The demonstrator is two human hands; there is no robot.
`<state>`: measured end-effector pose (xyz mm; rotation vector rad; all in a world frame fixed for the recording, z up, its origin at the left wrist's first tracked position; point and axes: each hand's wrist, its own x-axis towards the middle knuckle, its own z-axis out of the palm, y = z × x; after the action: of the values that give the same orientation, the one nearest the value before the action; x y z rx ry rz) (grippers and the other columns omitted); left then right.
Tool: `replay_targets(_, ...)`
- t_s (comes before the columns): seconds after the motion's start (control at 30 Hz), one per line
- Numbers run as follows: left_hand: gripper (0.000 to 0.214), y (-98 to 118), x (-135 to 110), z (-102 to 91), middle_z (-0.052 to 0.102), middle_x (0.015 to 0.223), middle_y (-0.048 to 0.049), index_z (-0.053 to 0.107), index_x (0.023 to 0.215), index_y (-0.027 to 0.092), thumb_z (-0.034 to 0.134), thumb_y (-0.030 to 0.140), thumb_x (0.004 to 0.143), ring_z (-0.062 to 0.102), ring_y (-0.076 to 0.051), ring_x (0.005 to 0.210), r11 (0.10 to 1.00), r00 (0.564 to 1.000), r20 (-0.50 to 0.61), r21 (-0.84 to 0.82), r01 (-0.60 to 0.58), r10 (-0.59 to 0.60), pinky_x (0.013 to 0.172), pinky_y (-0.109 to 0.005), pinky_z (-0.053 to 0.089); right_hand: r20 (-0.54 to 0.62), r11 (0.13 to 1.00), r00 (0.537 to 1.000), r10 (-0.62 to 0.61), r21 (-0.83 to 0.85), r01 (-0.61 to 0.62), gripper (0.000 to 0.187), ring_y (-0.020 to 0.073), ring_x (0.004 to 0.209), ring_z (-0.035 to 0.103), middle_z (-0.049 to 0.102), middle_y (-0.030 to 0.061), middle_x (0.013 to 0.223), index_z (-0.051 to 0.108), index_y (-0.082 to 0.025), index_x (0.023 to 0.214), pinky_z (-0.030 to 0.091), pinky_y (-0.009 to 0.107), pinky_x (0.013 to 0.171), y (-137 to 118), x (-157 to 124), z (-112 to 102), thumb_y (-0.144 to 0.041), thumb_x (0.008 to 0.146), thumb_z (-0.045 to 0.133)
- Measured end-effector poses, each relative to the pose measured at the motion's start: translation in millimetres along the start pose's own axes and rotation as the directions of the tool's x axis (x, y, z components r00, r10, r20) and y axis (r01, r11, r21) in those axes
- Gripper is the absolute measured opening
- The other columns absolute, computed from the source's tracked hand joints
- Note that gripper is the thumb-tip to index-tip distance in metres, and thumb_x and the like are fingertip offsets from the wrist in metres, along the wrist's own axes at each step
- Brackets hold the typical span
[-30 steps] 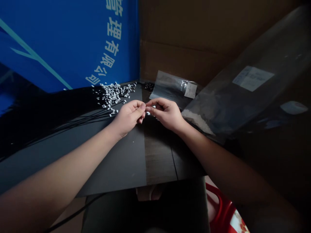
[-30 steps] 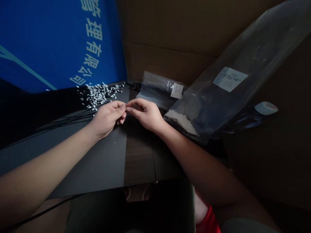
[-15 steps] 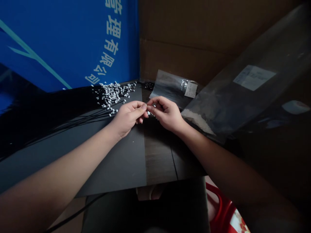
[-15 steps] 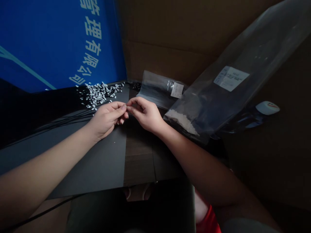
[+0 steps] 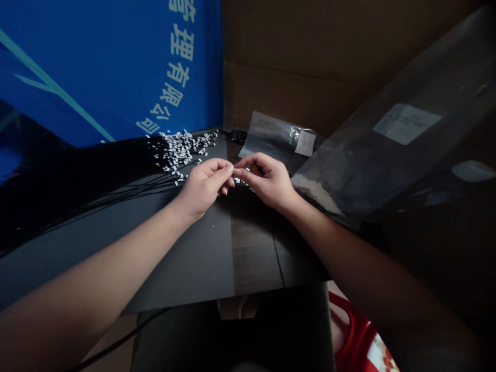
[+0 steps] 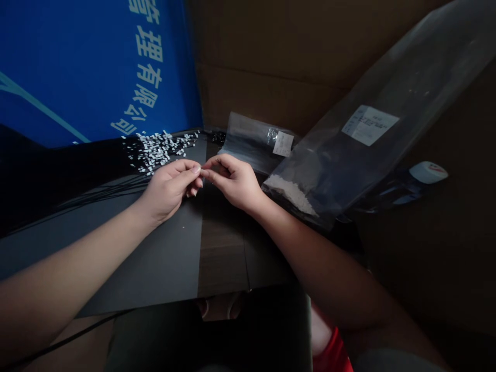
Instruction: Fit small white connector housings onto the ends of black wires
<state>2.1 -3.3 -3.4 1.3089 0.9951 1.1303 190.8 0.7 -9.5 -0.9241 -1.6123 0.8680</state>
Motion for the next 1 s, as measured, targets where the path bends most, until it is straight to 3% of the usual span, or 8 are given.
replay_targets(0.27, 0.029, -0.9, 1.0, -1.7, 0.067, 0.074, -0.0012, 0.074, 0.091, 0.018, 0.085, 0.044, 0.092, 0.056, -0.011, 0.062, 0.999, 1.0, 0.016, 0.02, -0.027, 0.027, 0.058, -0.025, 0.042, -0.013, 0.998, 0.999, -0.042, -0.044, 0.041, 0.016, 0.0108, 0.063, 0.038, 0.055, -0.005, 0.07, 0.078, -0.019, 0.094, 0.034, 0.028, 0.061, 6.1, 0.5, -0.3, -0.034, 0.091, 0.082)
replay_targets(0.7, 0.022, 2.7, 3.5, 1.1, 0.064, 0.069, 0.0004, 0.075, 0.084, 0.017, 0.086, 0.036, 0.085, 0.054, -0.011, 0.062, 1.0, 0.998, -0.067, 0.01, -0.006, 0.006, 0.057, -0.024, 0.042, -0.044, 0.994, 0.998, -0.036, -0.102, 0.031, 0.014, 0.011, 0.062, 0.04, 0.048, -0.0064, 0.066, 0.078, -0.02, 0.092, 0.033, 0.029, 0.061, -1.9, -1.0, -0.2, -0.033, 0.093, 0.08)
replay_targets(1.0, 0.034, 4.6, 2.6, 0.9, 0.06, 0.066, 0.0017, 0.072, 0.08, 0.017, 0.095, 0.042, 0.076, 0.051, -0.01, 0.06, 0.998, 0.996, -0.074, -0.038, 0.04, -0.043, 0.056, -0.025, 0.04, -0.032, 0.997, 0.999, -0.02, -0.078, 0.017, 0.014, 0.0111, 0.063, 0.039, 0.051, -0.0058, 0.067, 0.078, -0.02, 0.093, 0.035, 0.029, 0.062, -1.6, -1.7, -0.7, -0.034, 0.092, 0.08)
